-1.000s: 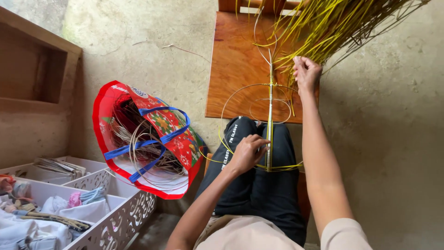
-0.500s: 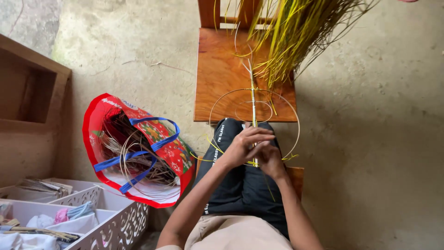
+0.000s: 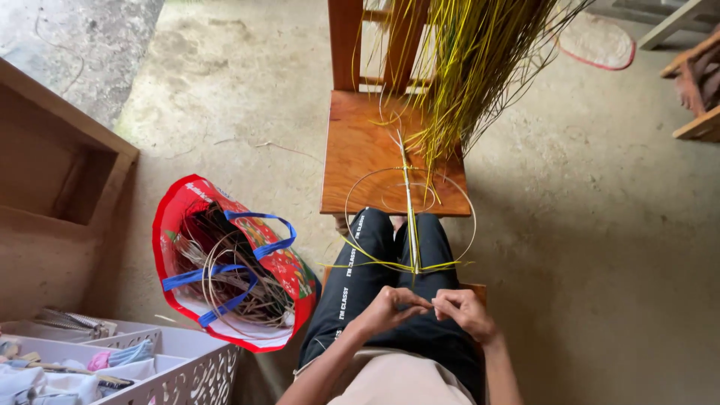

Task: Weaving thin yellow strips around a circular frame to create a base

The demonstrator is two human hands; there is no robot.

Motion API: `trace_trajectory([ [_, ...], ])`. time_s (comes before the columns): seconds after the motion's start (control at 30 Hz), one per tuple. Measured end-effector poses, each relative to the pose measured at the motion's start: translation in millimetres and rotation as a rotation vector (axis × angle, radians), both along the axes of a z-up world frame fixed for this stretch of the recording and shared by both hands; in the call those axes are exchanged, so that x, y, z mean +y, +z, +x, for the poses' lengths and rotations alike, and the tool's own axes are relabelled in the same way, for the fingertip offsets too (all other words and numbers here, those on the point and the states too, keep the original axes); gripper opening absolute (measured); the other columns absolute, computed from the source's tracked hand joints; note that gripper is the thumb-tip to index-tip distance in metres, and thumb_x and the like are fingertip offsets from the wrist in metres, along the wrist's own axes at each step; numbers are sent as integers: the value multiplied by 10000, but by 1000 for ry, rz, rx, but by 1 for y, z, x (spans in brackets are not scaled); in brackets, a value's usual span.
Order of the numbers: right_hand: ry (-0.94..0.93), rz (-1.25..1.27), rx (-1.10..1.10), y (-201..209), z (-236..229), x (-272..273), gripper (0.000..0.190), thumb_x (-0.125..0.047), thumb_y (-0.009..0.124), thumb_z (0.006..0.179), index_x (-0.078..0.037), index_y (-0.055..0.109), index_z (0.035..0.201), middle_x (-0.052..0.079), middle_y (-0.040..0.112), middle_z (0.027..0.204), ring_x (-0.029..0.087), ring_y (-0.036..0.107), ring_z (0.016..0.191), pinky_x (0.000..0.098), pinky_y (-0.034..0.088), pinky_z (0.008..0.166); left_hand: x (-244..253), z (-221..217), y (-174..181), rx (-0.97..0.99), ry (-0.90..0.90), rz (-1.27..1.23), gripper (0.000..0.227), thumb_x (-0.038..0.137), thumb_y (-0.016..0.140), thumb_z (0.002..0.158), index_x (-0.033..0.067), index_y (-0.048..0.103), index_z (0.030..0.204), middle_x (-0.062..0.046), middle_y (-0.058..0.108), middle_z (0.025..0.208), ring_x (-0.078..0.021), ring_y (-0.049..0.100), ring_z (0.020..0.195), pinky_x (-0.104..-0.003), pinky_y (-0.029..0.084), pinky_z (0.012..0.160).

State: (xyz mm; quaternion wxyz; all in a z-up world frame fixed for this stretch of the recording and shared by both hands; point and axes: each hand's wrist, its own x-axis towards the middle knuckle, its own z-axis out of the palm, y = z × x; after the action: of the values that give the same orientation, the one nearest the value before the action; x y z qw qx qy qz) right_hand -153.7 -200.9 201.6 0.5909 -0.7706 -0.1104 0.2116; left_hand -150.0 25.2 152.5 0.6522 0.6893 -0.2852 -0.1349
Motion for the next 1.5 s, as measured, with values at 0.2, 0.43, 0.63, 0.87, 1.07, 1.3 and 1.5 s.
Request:
trace_trajectory([
  [0.2, -153, 755, -301, 22, 17, 20, 645, -608, 531, 1063, -12, 691, 1253, 223, 695, 1241, 307, 637, 1204, 441, 465, 1087, 1, 23, 6, 351, 368, -594, 127, 120, 673, 990, -2, 706, 981, -124, 671, 1036, -143, 658, 844, -261, 614, 778],
  [0.43, -116, 138, -642, 49, 33, 84, 309, -115, 585, 997, -55, 645, 1294, 183, 654, 1369, 320, 637, 1294, 415, 462, 1133, 1, 30, 73, 95, 686, -524, 55, 123, 748, 930, 73, 741, 906, -50, 571, 948, -162, 568, 909, -275, 476, 827],
  [0.63, -72, 177, -639, 70, 38, 107, 148, -147, 587, 1027, -35, 674, 1071, 75, 744, 899, 209, 693, 846, 319, 528, 823, 21, 29, 88, 134, 699, -624, 134, 73, 672, 968, 88, 629, 841, -71, 573, 900, -146, 522, 848, -266, 431, 754],
  [0.87, -262, -59, -627, 12, 54, 90, 248, -270, 517, 1011, -127, 687, 902, -4, 726, 831, 192, 656, 813, 338, 466, 816, 43, 33, 76, -124, 834, -471, 104, 93, 596, 1011, 55, 654, 933, -93, 661, 934, -203, 609, 944, -343, 459, 929],
  [1.07, -493, -541, -868, -103, 56, -60, 81, -132, 707, 907, -194, 740, 866, 15, 731, 789, 302, 696, 761, 417, 540, 802, 110, 52, 47, 5, 1215, -669, 170, 14, 660, 992, 53, 606, 835, -96, 624, 775, -169, 590, 777, -287, 484, 832],
  [1.3, -789, -1268, -461, -178, -3, -237, 82, -136, 739, 956, -164, 768, 1027, 19, 722, 1192, 352, 686, 1097, 536, 455, 1110, 110, 81, -32, 300, 1379, -800, 188, 50, 669, 995, 144, 591, 852, 10, 619, 774, -64, 613, 662, -185, 523, 738],
  [1.5, -411, -383, -645, -64, 48, -82, 331, -42, 601, 998, 15, 668, 1317, 252, 670, 1245, 466, 611, 1198, 549, 446, 1061, -58, 50, -50, 828, 766, -689, 111, 28, 753, 911, -49, 710, 979, -186, 722, 791, -310, 763, 692, -395, 658, 659],
])
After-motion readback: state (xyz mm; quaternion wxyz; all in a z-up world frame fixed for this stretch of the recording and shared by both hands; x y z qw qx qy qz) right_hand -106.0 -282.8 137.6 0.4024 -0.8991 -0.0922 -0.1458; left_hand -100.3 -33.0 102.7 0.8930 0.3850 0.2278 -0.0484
